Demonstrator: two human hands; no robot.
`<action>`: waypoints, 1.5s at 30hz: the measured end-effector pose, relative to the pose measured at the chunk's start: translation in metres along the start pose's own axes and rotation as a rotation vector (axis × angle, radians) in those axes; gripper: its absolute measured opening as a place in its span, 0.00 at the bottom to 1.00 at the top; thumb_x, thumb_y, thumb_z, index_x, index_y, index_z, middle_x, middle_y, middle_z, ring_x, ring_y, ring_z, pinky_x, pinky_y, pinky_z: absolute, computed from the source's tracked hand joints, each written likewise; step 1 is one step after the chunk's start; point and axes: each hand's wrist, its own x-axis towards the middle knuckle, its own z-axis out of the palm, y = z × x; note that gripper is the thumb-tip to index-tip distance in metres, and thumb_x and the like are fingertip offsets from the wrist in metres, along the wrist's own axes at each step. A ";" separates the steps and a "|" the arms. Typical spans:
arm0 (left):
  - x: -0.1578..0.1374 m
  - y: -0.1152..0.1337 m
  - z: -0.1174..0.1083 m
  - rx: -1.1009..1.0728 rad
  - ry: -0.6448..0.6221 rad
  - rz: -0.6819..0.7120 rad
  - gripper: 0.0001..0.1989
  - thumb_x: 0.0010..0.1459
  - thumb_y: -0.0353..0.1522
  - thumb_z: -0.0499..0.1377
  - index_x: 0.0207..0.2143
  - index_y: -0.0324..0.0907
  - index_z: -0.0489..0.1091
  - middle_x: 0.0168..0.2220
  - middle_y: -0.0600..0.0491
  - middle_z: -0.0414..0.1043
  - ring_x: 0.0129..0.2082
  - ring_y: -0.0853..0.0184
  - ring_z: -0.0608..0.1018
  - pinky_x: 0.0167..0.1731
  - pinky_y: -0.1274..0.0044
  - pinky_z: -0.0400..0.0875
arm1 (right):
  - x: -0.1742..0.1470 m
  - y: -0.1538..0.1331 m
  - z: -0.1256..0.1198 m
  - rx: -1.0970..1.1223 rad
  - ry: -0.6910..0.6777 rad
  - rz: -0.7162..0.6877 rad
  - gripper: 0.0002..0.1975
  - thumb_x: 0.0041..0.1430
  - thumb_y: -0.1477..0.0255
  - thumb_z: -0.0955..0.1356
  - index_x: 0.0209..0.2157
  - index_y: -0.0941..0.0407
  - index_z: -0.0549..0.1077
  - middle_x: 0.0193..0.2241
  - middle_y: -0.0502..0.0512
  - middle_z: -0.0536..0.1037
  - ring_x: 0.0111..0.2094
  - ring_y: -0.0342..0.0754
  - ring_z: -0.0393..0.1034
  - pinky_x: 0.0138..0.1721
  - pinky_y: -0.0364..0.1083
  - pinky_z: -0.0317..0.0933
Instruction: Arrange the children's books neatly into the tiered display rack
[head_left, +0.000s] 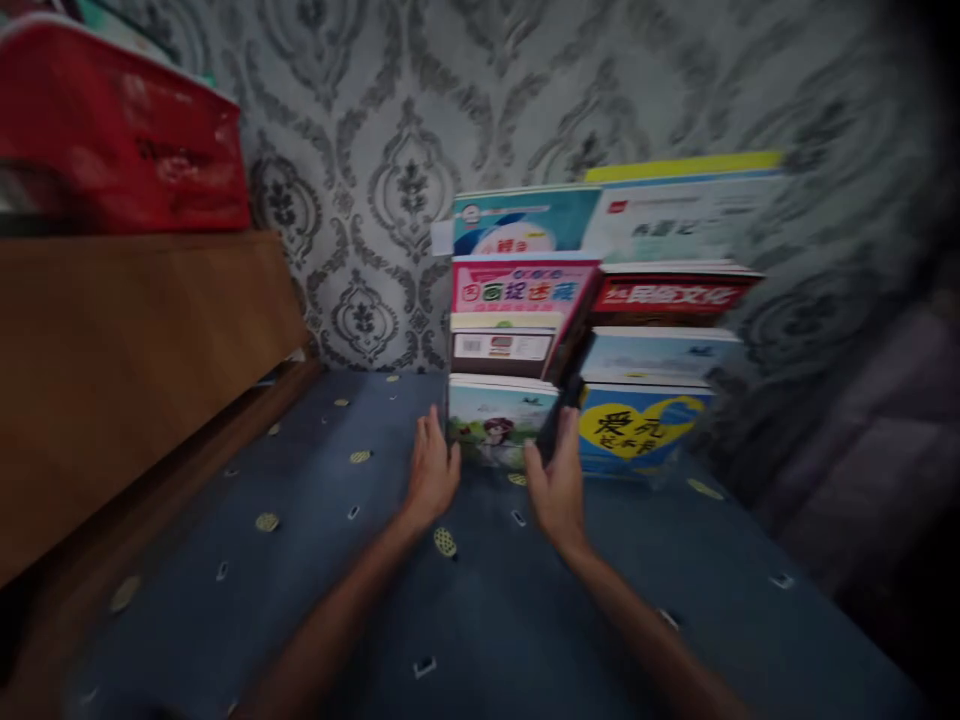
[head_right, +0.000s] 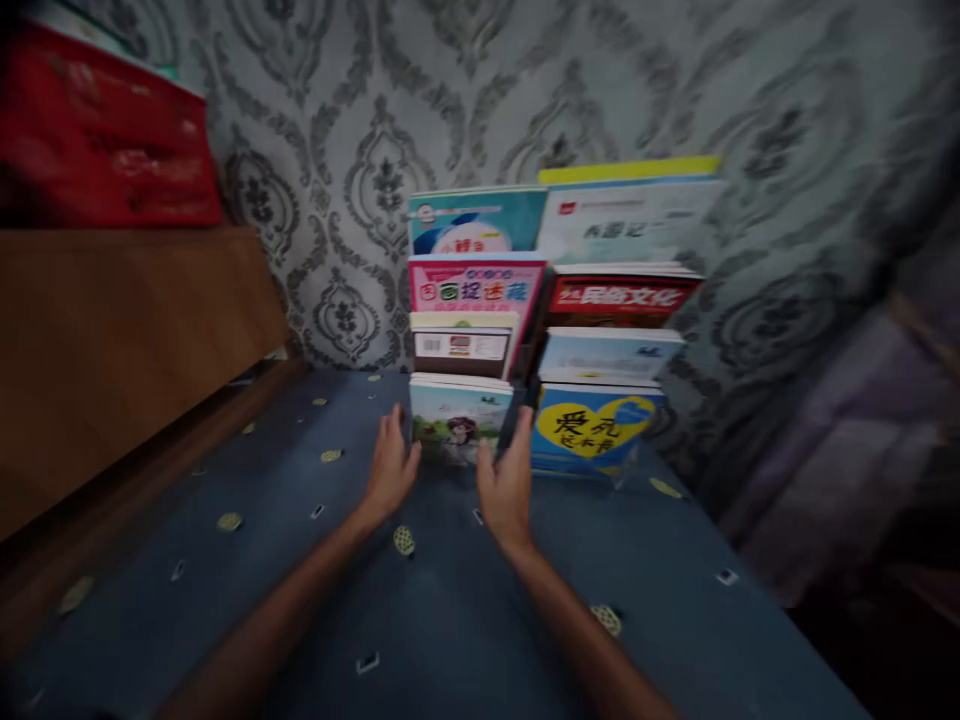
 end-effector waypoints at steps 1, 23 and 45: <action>-0.009 -0.007 -0.004 0.032 -0.045 -0.011 0.32 0.62 0.30 0.49 0.68 0.40 0.45 0.66 0.39 0.53 0.69 0.56 0.55 0.66 0.61 0.52 | -0.014 0.000 -0.002 -0.038 -0.032 0.004 0.38 0.68 0.61 0.59 0.71 0.55 0.37 0.71 0.60 0.46 0.71 0.56 0.42 0.68 0.59 0.46; -0.060 -0.123 -0.179 0.819 -0.208 -0.398 0.20 0.68 0.35 0.46 0.58 0.39 0.65 0.61 0.41 0.65 0.62 0.55 0.67 0.60 0.60 0.61 | -0.086 0.048 0.015 -0.283 -0.749 -0.331 0.25 0.64 0.60 0.59 0.53 0.57 0.75 0.58 0.65 0.72 0.60 0.61 0.66 0.59 0.65 0.61; -0.082 -0.112 -0.163 0.896 -0.220 -0.172 0.23 0.67 0.32 0.40 0.53 0.36 0.70 0.51 0.39 0.73 0.49 0.53 0.75 0.49 0.64 0.69 | -0.055 0.028 -0.017 -0.038 -0.387 0.157 0.22 0.60 0.74 0.61 0.55 0.60 0.69 0.52 0.65 0.75 0.52 0.53 0.72 0.55 0.56 0.64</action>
